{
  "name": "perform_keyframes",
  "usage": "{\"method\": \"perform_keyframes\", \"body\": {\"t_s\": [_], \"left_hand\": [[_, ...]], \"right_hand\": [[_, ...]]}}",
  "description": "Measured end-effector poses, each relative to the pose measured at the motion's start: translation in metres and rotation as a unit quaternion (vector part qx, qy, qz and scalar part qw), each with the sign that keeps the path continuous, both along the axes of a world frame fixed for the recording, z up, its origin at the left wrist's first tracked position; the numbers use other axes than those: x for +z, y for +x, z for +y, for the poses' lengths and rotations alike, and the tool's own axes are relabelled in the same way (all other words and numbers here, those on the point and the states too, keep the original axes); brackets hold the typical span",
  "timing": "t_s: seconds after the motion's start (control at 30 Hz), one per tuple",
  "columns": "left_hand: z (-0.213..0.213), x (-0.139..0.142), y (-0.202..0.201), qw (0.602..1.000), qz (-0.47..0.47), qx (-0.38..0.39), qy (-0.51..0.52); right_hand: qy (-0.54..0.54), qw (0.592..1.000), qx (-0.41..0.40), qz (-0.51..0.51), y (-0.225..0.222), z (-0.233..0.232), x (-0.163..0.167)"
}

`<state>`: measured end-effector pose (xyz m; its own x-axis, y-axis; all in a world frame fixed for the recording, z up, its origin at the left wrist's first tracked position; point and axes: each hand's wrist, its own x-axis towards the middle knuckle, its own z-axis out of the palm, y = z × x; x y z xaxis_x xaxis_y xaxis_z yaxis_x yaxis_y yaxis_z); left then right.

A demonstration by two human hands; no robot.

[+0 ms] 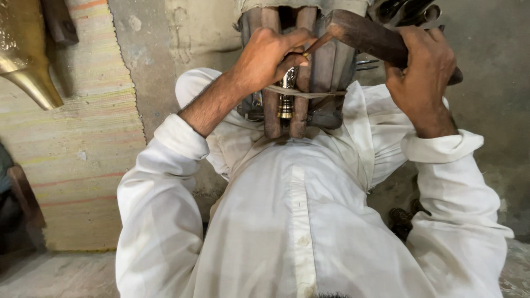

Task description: The person sits cross-legged on the floor with a brass vase held upright in a wooden clamping stand between their legs. They hold a small chisel against the vase's decorated surface and strike it with a wooden mallet, repeatedly repositioning the chisel to carve ornamental patterns into the metal.

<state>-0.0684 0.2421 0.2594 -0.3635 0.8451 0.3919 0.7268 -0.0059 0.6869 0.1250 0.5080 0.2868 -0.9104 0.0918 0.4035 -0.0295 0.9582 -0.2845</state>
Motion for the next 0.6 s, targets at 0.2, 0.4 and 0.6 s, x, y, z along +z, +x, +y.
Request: {"method": "perform_keyframes", "body": {"t_s": [0.2, 0.4, 0.6], "left_hand": [[0.000, -0.003, -0.002, 1.000, 0.014, -0.005, 0.000], [0.002, -0.004, -0.005, 1.000, 0.028, -0.012, 0.007], [0.001, -0.002, -0.006, 1.000, 0.021, -0.021, 0.008]], "right_hand": [[-0.043, 0.999, -0.002, 0.011, 0.004, 0.008, -0.011], [-0.072, 0.995, -0.055, -0.028, 0.010, 0.008, -0.016], [-0.051, 0.998, -0.026, 0.006, 0.013, 0.008, -0.017]]}}
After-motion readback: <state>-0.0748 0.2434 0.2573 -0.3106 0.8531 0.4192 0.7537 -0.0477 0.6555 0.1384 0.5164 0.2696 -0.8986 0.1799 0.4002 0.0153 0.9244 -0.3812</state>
